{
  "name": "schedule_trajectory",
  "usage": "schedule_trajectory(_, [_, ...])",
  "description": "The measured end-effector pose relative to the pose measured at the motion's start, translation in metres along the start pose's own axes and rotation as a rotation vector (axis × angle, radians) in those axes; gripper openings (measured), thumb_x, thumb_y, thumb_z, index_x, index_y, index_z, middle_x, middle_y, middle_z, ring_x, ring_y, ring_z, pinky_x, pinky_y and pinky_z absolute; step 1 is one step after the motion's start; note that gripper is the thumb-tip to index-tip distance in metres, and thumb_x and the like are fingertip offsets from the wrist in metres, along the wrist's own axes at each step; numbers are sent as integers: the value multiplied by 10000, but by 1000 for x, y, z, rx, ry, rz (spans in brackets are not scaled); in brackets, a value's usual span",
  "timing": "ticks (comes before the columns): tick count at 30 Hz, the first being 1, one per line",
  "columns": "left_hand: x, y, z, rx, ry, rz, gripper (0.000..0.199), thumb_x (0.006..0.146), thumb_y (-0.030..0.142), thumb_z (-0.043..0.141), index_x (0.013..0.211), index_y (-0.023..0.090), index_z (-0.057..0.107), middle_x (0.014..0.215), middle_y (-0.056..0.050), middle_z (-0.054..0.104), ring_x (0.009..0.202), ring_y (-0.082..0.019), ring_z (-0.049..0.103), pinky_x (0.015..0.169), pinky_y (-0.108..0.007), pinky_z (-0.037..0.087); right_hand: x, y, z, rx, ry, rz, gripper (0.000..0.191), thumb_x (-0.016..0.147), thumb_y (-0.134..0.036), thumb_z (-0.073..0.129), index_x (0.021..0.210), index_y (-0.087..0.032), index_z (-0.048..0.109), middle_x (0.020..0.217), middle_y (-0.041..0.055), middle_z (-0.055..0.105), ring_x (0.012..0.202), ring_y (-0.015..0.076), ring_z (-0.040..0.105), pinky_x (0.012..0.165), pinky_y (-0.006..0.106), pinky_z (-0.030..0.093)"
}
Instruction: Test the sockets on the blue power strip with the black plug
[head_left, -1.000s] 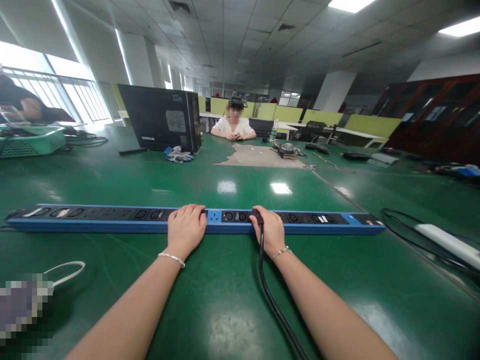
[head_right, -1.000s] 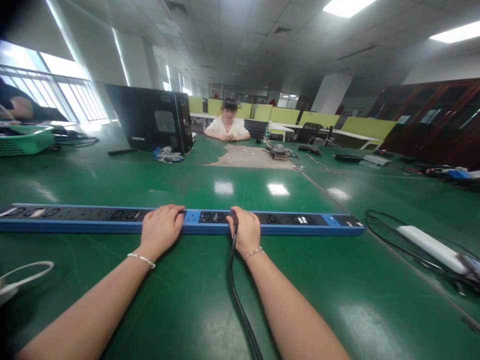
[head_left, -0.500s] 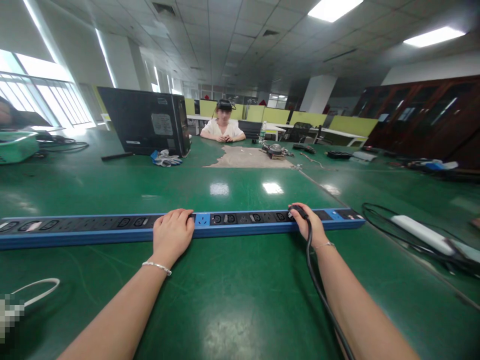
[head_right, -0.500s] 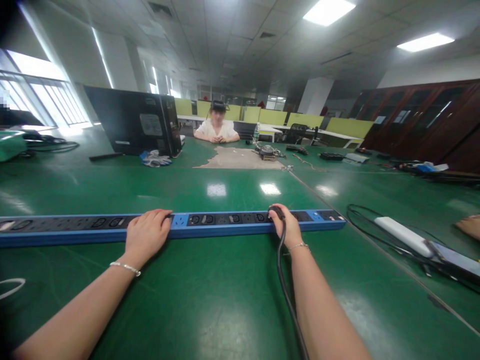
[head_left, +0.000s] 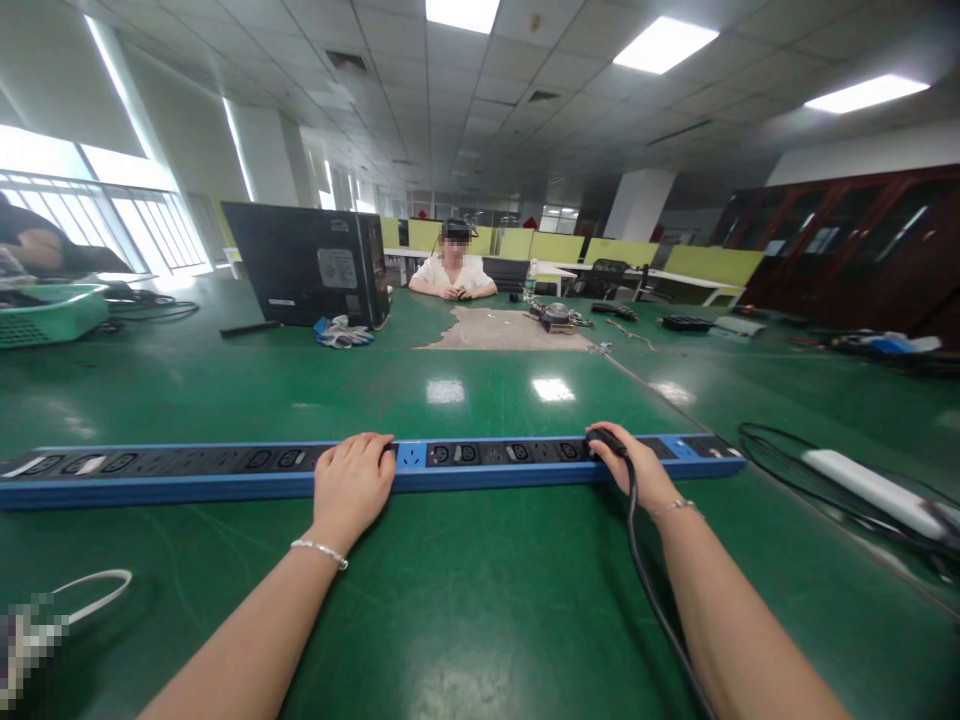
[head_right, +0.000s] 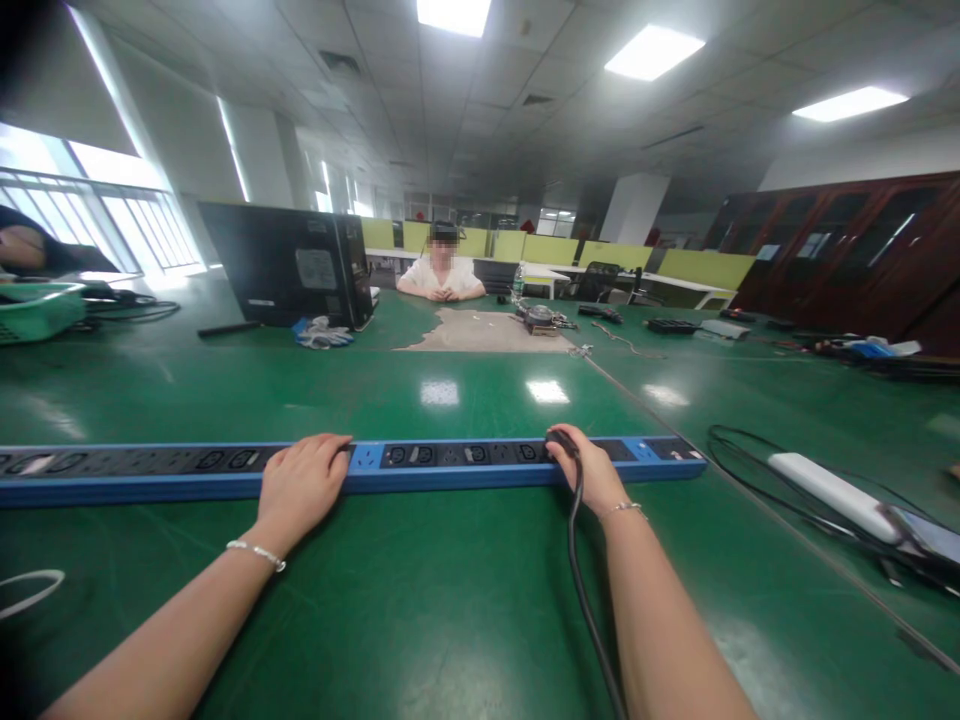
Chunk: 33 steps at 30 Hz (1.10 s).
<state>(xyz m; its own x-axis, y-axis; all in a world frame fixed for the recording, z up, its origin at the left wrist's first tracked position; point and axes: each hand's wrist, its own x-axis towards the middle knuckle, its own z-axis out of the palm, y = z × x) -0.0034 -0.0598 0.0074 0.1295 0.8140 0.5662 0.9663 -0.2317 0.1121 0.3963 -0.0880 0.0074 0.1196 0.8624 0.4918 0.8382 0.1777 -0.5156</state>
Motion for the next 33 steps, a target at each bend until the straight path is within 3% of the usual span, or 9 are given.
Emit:
schedule_trajectory(5, [0,0,-1,-6,-8,-1,333,880,298,343,1056,241,620,1077,-31,669,1039,-200,562,889,-373,345,-4,-1,2,-53,13,-18,292,828,-413,485,1048,-243,575,900,47,697,801,201,662,700,295,516])
schedule_trajectory(12, [0,1,-1,8,-14,-11,336,877,304,346,1062,244,620,1090,-34,666,1053,-199,558,903,-369,341,-10,1,9,-122,49,-136,342,836,-419,471,1101,-223,565,1011,80,668,902,222,628,829,370,489])
schedule_trajectory(17, [0,1,-2,4,-15,-9,344,876,307,341,1056,241,627,1086,-35,667,1043,-203,566,907,-372,348,-13,-1,16,-156,149,-75,346,816,-438,478,1073,-235,588,972,62,688,872,233,631,906,428,439])
schedule_trajectory(26, [1,1,-2,13,-29,-21,333,872,288,350,1069,254,617,1104,-27,663,1053,-195,562,905,-363,351,-16,-8,33,-214,326,59,353,815,-434,409,1017,-243,626,1060,46,679,1066,228,576,1007,455,308])
schedule_trajectory(33, [1,2,-1,25,-27,-14,328,874,284,348,1064,243,613,1095,-29,661,1042,-199,568,891,-369,354,-21,-13,30,-349,274,113,414,838,-437,395,1134,-239,605,1207,47,611,1214,261,457,1022,483,280])
